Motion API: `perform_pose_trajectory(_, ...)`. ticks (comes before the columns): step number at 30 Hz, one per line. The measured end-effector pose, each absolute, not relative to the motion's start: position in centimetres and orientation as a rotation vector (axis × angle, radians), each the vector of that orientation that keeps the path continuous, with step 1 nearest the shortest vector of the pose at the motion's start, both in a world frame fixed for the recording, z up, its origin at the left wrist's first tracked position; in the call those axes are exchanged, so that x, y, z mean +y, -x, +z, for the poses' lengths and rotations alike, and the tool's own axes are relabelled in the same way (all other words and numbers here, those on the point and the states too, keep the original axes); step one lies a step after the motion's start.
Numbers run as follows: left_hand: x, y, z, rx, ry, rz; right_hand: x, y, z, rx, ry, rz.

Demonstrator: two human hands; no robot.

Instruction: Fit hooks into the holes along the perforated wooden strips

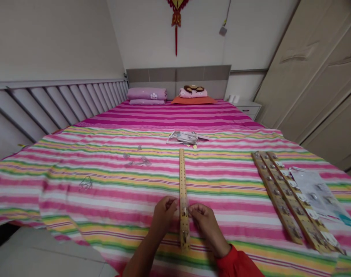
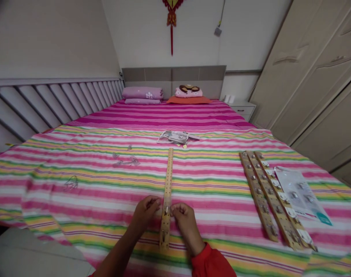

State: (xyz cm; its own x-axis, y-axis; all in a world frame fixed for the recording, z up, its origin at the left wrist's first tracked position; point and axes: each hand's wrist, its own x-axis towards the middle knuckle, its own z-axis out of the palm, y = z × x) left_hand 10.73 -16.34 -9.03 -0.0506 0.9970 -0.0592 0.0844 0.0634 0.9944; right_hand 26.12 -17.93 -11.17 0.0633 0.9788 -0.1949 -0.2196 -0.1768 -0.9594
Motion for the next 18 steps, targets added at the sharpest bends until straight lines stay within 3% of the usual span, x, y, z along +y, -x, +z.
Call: perform_pose_trajectory(18, -16.8, -10.8, -10.7, 1.442, -1.571, 1.069, -17.8, -25.6, -10.6, -0.857, 1.308, 1.392)
